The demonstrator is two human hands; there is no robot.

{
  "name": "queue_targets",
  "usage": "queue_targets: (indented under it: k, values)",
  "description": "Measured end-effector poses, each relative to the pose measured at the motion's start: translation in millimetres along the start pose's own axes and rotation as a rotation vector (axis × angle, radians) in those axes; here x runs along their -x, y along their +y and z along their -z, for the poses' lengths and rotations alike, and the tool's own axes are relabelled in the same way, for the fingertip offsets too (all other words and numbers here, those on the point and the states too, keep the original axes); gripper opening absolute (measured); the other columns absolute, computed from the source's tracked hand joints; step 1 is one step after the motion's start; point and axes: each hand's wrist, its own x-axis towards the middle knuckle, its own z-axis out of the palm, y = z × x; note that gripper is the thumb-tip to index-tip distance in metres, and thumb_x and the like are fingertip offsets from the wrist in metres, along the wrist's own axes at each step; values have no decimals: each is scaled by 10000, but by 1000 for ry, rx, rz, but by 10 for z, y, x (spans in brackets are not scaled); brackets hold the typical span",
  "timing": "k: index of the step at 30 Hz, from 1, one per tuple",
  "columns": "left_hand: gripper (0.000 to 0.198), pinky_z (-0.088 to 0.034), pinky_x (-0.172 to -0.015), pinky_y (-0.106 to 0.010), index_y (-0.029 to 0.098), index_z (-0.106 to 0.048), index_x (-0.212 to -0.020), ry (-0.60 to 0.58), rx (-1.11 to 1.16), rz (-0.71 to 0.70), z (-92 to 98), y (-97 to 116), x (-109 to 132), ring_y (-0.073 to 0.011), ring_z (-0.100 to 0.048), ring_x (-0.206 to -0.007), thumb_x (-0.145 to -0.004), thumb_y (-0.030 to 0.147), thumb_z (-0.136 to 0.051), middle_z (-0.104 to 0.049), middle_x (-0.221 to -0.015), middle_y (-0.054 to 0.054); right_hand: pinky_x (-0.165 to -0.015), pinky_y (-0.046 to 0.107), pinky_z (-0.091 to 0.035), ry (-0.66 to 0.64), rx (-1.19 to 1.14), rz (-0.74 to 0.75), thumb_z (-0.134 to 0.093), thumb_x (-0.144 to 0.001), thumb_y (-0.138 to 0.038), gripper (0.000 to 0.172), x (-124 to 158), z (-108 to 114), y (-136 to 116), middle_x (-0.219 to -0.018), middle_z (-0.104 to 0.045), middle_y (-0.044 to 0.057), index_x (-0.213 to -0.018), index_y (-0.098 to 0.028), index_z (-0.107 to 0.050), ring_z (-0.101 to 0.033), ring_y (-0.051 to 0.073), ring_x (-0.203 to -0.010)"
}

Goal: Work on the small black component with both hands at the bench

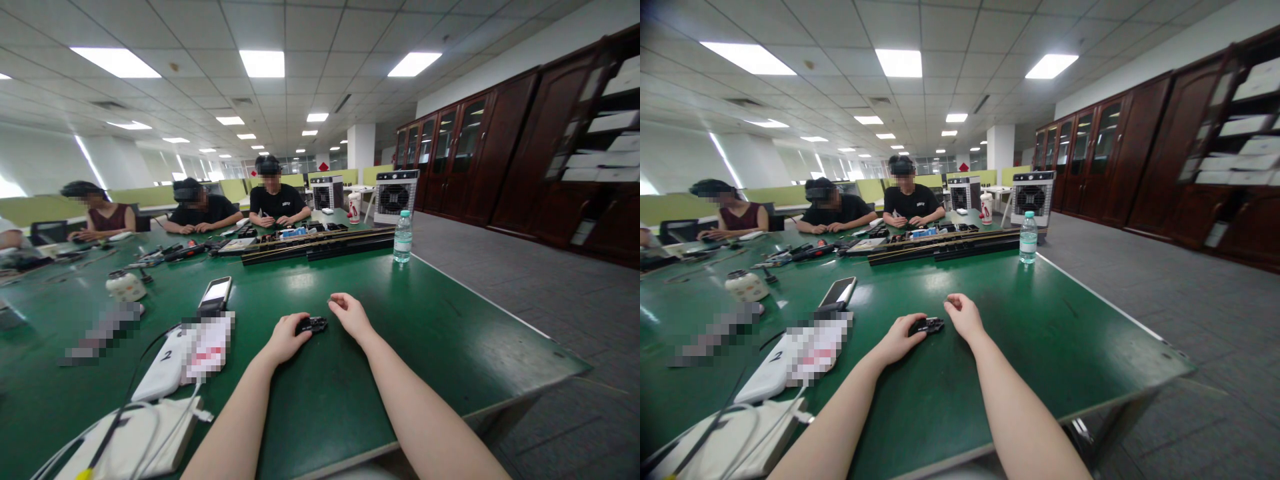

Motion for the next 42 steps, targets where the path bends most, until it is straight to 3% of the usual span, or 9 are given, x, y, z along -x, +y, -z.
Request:
queue_targets:
  k: [18, 42]
  values:
    - [420, -392, -970, -353, 183, -560, -1166, -10, -10, 25, 25, 43, 6, -245, -514, -1099, -752, 256, -574, -608, -1169, -64, -833, 355, -490, 92, -73, -47, -610, -702, -315, 249, 4, 6, -32, -910, -692, 90, -893, -156, -635, -646, 197, -849]
    - [419, -395, -967, -355, 192, -560, -1169, -6, -9, 23, 0, 7, 0, -244, -511, -1103, -757, 271, -569, -609, -1167, -61, -831, 363, -482, 86, -90, -93, -588, -714, -383, 281, -17, 10, 6, -892, -692, 82, -895, -171, -619, -645, 200, -854]
